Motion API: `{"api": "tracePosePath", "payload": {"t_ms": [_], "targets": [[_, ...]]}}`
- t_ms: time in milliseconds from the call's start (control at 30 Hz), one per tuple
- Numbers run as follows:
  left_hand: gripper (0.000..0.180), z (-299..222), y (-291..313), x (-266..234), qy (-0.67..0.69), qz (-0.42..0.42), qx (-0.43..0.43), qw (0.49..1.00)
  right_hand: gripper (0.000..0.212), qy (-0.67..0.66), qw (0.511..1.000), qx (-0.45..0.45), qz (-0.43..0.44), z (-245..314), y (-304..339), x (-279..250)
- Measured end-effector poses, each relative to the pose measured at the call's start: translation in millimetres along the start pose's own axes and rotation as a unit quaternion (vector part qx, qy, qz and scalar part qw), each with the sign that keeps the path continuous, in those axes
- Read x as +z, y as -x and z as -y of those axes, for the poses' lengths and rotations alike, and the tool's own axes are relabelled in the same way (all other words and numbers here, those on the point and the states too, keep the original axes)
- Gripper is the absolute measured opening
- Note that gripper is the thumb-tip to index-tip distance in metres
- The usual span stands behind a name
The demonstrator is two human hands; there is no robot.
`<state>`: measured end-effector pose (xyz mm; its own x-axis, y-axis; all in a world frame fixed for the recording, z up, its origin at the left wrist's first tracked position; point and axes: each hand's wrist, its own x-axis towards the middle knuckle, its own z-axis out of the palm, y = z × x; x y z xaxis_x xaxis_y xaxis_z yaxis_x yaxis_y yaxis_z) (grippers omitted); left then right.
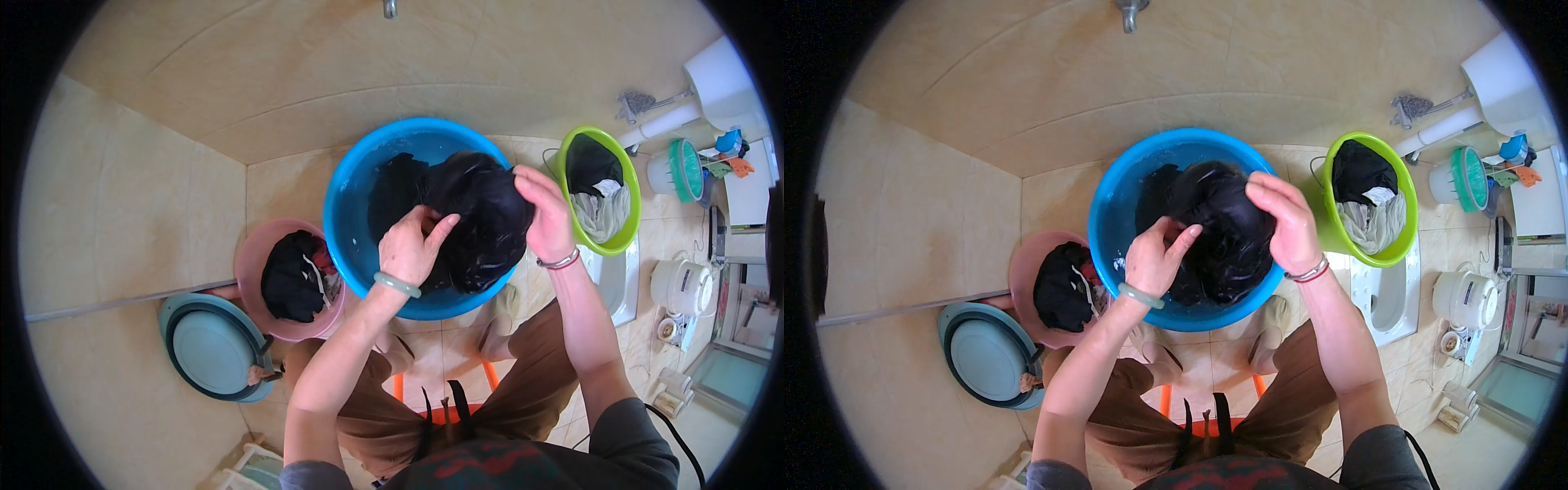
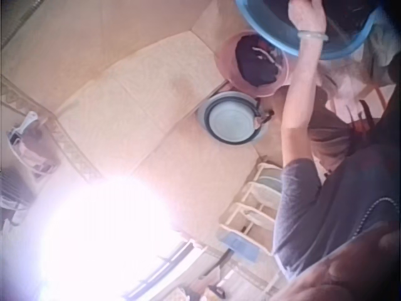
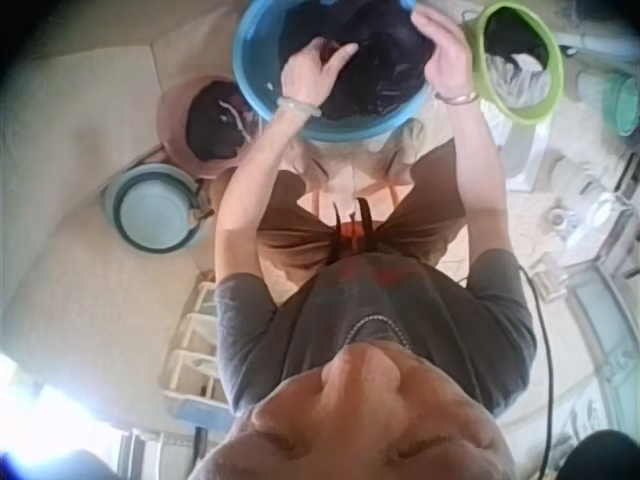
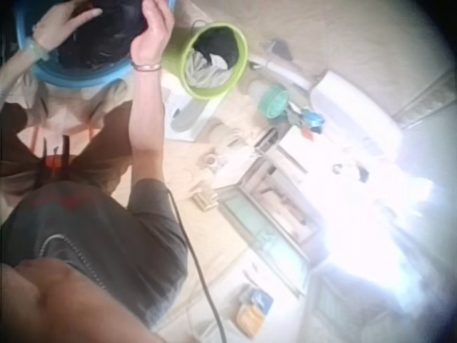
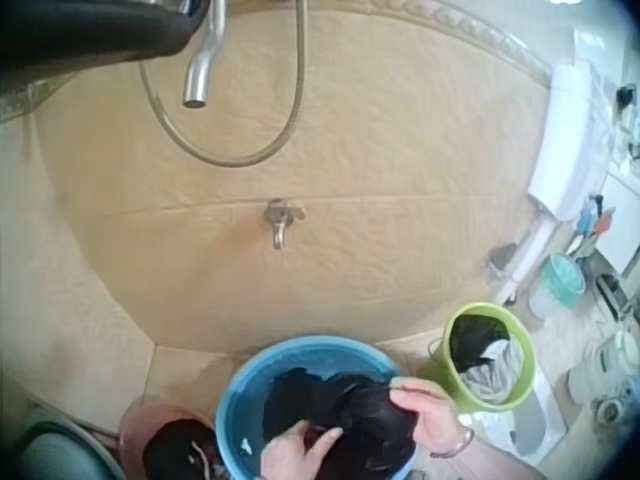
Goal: The person hand-washes clothes in a blue basin filled with soapy water. They scrub and wring out a light-colored garment and a dark garment, then transfer the wet items into a green bucket.
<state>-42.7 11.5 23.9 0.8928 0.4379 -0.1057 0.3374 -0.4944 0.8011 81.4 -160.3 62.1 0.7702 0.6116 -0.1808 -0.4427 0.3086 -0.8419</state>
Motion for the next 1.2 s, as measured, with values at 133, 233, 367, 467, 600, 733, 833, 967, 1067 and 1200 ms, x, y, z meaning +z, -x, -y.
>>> {"api": "tracePosePath", "payload": {"t_ms": [133,233,367,467,600,733,833,967,1067,1200], "targets": [[0.032,8,-3,8,0.020,-0.046,0.051,0.997,0.023,-0.035,0.999,0.009,0.032,-8,2,3],[0.021,13,-13,-10,0.375,-0.027,-0.103,0.921,0.021,0.053,0.994,-0.064,-0.068,-3,-12,-11],[0.024,-18,-14,-51,0.618,0.021,-0.147,0.772,0.023,0.597,0.798,-0.011,-0.078,-9,-27,-33],[0.039,-45,-11,-56,0.686,0.081,-0.177,0.701,0.015,0.663,0.650,-0.347,-0.131,-21,-22,-16],[0.044,-46,-10,-56,0.650,0.082,-0.146,0.741,0.014,0.477,0.871,-0.111,0.024,-18,15,22],[0.049,-62,-2,-65,0.664,0.112,-0.102,0.732,0.029,0.574,0.802,-0.161,0.040,-44,15,24],[0.048,-69,3,-66,0.661,0.120,-0.076,0.737,0.057,0.394,0.912,-0.112,0.018,-42,15,28],[0.044,-61,-1,-68,0.626,0.105,-0.032,0.772,0.032,0.482,0.874,-0.036,0.036,-40,9,25],[0.043,-39,-9,-76,0.641,0.073,-0.047,0.763,0.004,0.682,0.685,-0.256,-0.018,-32,13,30],[0.040,-33,-9,-71,0.656,0.056,-0.088,0.748,0.010,0.418,0.885,-0.206,0.016,-25,15,27]]}}
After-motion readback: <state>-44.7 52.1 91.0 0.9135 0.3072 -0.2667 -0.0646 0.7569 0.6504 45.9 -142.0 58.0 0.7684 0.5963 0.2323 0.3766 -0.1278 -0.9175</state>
